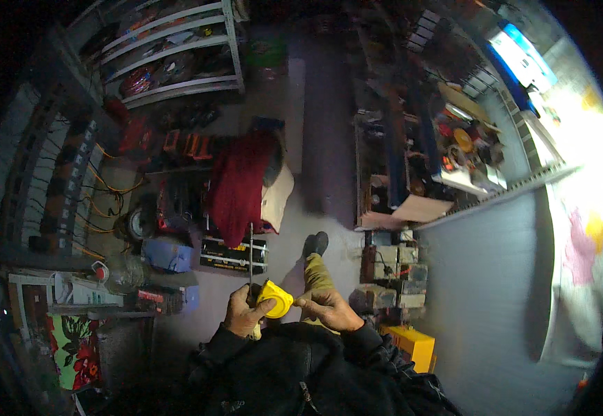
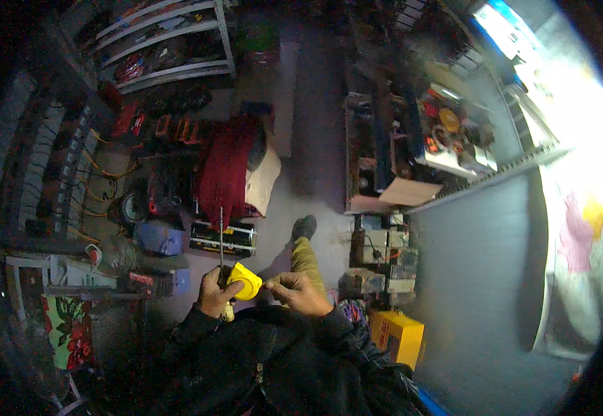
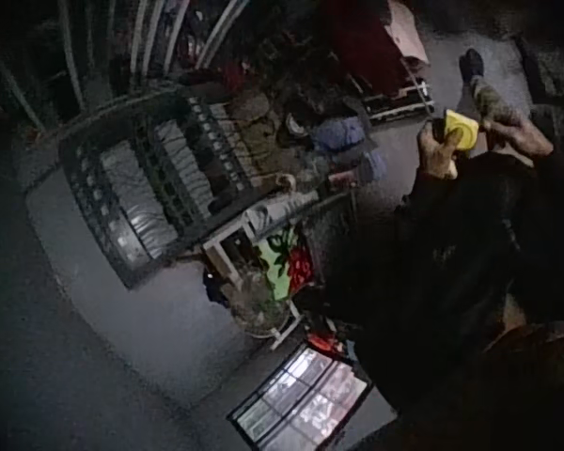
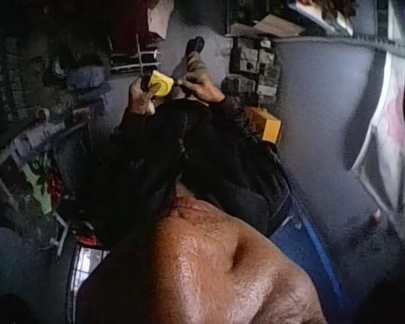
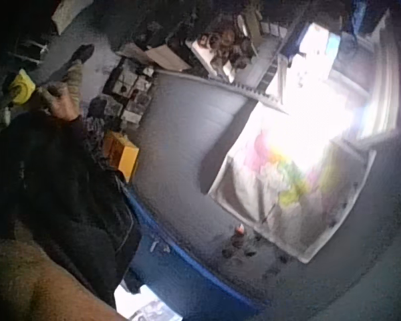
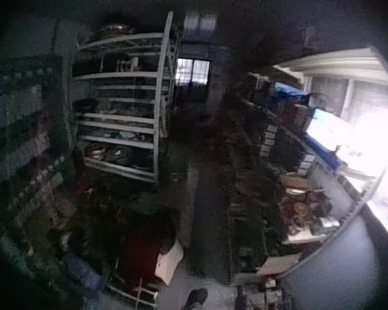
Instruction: The person sits on the ground and uses a screwdriver to pry and adjust a battery pack with purple cylindrical cells and a blue circuit board. They repeatedly open and close the pack, then place it on a metal surface and walk into a cluttered workshop.
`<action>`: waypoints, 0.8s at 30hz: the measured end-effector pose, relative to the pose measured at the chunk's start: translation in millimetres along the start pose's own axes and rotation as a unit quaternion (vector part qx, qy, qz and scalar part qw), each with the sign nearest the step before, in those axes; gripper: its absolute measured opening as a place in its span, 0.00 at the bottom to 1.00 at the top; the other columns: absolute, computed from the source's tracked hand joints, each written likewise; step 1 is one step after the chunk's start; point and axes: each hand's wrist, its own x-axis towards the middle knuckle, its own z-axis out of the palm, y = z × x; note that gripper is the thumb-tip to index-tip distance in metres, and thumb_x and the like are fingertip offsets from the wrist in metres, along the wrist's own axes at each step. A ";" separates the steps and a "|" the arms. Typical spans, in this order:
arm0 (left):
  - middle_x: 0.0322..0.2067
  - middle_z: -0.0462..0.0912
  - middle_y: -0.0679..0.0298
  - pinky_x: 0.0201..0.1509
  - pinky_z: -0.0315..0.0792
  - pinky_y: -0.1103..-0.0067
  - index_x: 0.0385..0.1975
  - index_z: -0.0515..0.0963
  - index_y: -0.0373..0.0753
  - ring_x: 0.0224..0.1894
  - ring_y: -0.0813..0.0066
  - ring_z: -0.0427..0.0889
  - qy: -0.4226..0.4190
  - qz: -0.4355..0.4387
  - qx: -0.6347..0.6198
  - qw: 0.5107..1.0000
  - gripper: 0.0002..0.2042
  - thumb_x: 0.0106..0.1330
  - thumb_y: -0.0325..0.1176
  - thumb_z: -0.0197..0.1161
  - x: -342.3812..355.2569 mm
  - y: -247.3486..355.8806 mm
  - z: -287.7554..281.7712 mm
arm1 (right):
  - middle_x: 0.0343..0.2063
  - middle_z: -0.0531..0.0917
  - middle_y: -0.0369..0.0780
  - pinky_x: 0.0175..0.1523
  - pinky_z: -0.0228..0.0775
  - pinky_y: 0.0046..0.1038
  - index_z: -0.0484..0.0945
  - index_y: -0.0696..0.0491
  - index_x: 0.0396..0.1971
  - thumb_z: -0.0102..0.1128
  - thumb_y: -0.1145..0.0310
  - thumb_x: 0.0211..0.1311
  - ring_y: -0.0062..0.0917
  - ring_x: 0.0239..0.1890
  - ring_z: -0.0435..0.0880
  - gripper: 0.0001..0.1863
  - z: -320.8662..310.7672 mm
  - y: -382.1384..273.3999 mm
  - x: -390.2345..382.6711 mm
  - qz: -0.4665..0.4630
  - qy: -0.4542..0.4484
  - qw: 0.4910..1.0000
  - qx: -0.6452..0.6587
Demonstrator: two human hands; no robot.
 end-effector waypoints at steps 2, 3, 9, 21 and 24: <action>0.37 0.83 0.66 0.24 0.70 0.87 0.51 0.76 0.36 0.27 0.85 0.77 0.005 -0.006 -0.012 1.000 0.25 0.61 0.44 0.76 53.4 13.0 9.5 | 0.25 0.80 0.31 0.33 0.69 0.22 0.84 0.59 0.41 0.61 0.63 0.74 0.15 0.27 0.74 0.13 -40.5 -21.1 41.1 -0.004 0.030 0.997 -0.075; 0.37 0.83 0.66 0.24 0.70 0.86 0.51 0.76 0.36 0.26 0.85 0.77 0.005 -0.009 -0.034 0.999 0.25 0.61 0.44 0.76 76.3 22.4 14.4 | 0.25 0.80 0.31 0.33 0.69 0.22 0.84 0.59 0.41 0.61 0.63 0.74 0.15 0.26 0.74 0.13 -58.8 -35.1 58.8 -0.018 0.023 0.998 -0.060; 0.34 0.82 0.66 0.23 0.70 0.84 0.49 0.75 0.37 0.23 0.82 0.76 0.032 -0.045 -0.138 0.989 0.20 0.63 0.38 0.75 229.5 91.5 51.8 | 0.32 0.88 0.39 0.41 0.77 0.25 0.84 0.62 0.44 0.63 0.65 0.73 0.19 0.35 0.83 0.14 -184.5 -154.8 155.4 -0.053 -0.017 0.992 -0.112; 0.34 0.84 0.67 0.33 0.77 0.79 0.41 0.83 0.38 0.33 0.76 0.83 0.199 0.059 -0.108 0.972 0.15 0.64 0.43 0.73 522.2 130.2 48.5 | 0.26 0.85 0.42 0.35 0.74 0.28 0.86 0.59 0.42 0.62 0.53 0.72 0.25 0.29 0.82 0.21 -337.5 -298.8 365.9 -0.077 0.023 0.975 -0.209; 0.39 0.86 0.65 0.41 0.82 0.77 0.45 0.83 0.38 0.42 0.72 0.86 0.240 0.085 -0.047 0.966 0.20 0.64 0.48 0.73 615.2 175.6 33.2 | 0.25 0.84 0.42 0.35 0.74 0.29 0.86 0.58 0.41 0.61 0.51 0.71 0.28 0.28 0.82 0.22 -373.4 -340.4 442.4 -0.105 0.026 0.975 -0.194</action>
